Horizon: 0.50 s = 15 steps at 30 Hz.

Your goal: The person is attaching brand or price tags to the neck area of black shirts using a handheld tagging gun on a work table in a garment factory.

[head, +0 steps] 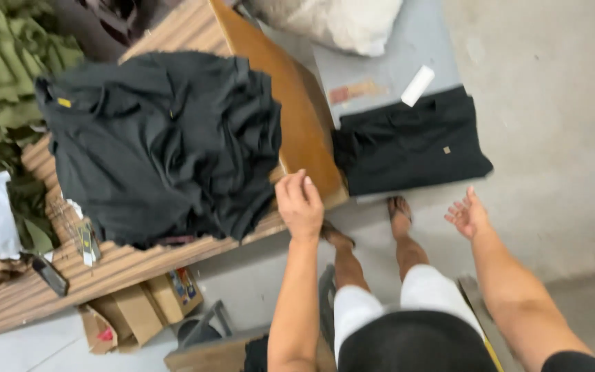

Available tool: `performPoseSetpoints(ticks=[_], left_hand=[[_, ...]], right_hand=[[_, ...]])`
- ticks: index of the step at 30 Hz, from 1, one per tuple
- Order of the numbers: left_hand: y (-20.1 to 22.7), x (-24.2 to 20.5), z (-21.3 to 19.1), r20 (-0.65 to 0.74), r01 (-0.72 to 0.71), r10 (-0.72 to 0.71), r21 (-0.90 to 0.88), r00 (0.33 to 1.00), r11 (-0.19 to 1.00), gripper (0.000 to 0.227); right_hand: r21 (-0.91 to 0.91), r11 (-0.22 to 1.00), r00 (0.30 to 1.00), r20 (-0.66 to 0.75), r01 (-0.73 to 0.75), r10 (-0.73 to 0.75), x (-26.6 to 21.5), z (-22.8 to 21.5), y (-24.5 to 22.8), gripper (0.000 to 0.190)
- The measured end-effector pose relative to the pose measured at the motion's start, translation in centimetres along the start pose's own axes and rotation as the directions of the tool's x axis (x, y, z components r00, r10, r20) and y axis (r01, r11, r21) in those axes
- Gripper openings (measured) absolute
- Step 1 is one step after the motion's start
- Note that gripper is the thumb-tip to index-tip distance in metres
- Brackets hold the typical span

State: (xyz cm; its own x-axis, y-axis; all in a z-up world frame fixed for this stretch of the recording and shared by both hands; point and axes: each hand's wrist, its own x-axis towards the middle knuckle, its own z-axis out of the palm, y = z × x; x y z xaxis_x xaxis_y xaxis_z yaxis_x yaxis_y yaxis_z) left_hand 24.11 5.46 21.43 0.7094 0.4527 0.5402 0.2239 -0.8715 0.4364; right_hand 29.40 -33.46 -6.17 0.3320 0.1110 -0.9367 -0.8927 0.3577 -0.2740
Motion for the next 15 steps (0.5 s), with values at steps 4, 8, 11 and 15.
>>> performPoseSetpoints(ticks=[4,8,11,15], left_hand=[[-1.8,0.2,2.1,0.015,0.127,-0.128,0.033,0.992,0.991,0.02],[-1.8,-0.2,1.7,-0.014,0.235,-0.235,-0.002,0.972,0.972,0.012],[-1.6,0.5,1.8,-0.001,0.254,-0.254,-0.031,0.967,0.967,0.01],[-1.5,1.3,1.5,0.047,0.251,-0.249,-0.045,0.967,0.967,0.009]], right_hand=[[0.089,0.995,0.999,-0.017,-0.038,0.04,7.6,2.4,1.7,0.111],[0.26,0.962,0.994,-0.043,-0.088,0.103,14.3,2.7,5.4,0.129],[0.443,0.894,0.996,-0.014,-0.072,0.087,13.0,6.9,3.6,0.122],[0.598,0.799,0.998,0.02,-0.059,0.058,12.8,7.5,3.0,0.112]])
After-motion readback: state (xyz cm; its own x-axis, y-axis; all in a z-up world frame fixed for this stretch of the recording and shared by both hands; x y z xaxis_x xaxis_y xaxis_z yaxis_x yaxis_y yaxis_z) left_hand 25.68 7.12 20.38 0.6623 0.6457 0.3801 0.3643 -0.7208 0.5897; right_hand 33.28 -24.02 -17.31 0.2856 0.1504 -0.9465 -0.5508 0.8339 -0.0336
